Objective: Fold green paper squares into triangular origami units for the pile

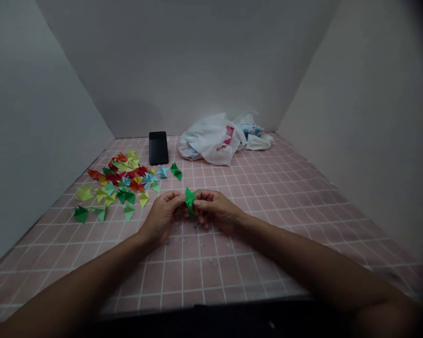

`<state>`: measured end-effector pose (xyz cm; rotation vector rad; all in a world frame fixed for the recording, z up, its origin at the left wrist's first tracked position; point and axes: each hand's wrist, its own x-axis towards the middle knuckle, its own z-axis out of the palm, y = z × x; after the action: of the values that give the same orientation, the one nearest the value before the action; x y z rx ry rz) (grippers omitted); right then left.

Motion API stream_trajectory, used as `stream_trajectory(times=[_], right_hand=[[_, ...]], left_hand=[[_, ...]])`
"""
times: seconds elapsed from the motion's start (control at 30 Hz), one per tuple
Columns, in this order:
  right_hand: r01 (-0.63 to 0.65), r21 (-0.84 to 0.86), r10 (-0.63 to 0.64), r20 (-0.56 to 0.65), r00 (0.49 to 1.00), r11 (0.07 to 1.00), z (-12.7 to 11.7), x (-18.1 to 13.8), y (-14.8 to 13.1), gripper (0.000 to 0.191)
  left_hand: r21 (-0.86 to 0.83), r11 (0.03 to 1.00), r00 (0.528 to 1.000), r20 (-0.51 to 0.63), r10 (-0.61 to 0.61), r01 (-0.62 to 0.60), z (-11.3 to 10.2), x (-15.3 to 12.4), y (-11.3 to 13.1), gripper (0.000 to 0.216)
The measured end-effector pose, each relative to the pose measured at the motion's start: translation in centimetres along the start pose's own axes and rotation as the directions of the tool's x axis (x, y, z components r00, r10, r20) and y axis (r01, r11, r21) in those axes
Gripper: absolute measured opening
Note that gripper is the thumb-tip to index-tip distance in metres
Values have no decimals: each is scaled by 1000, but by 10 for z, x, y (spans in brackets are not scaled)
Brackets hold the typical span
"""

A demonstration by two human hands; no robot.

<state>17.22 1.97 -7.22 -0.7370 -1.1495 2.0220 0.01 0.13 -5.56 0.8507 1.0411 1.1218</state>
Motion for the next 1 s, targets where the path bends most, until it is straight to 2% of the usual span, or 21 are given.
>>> stream_trajectory(times=[0.23,0.53,0.67,1.0], right_hand=[[-41,20,41,14,999,999,0,0,-2,30],[-73,65,72,21,997,995,-1,0,-2,25],[-74,72,72,32,997,995,-2,0,-2,25],[-71,71,68,39,997,995,1,-1,-5,25]], left_hand=[[59,994,996,-17,90,-88,0,0,-1,30],[201,959,979,45,197,-202,-6,2,-3,25],[240,947,977,46,210,-215,-6,2,-2,25],[184,963,980,21,197,-198,-5,2,-3,25]])
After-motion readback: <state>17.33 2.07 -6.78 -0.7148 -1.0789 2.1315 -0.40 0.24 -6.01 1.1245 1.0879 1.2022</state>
